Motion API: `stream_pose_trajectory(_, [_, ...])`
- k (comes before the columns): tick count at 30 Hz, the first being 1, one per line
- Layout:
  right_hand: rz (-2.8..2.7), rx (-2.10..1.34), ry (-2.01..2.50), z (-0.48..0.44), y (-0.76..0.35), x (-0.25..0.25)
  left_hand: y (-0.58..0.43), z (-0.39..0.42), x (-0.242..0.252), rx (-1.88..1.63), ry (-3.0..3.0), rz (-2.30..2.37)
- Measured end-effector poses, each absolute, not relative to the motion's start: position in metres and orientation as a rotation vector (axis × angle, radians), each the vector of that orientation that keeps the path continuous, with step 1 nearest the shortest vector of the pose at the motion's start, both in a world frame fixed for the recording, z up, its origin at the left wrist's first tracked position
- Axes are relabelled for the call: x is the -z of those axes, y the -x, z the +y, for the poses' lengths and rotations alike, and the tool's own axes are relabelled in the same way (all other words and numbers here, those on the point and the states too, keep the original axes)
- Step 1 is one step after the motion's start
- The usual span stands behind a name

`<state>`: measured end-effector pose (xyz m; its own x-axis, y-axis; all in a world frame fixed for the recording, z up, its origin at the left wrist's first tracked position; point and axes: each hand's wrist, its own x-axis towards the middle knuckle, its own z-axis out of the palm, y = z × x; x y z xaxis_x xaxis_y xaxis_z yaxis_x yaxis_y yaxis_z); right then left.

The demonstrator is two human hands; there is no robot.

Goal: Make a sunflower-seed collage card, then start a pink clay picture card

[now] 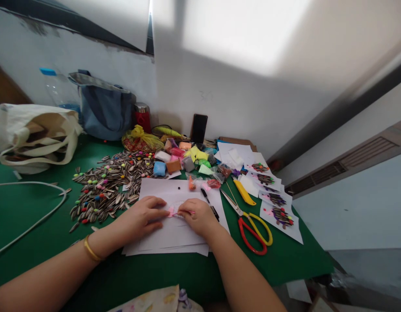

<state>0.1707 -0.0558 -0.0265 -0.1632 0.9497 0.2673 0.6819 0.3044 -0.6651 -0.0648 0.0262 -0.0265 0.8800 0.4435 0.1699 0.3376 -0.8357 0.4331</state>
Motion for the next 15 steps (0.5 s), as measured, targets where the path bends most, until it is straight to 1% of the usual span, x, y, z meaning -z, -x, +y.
stream_pose_trajectory(15, [-1.858,-0.604,1.581,-0.0584,-0.1739,0.0234,0.0645,0.0253,0.0268,-0.443,-2.682,0.553])
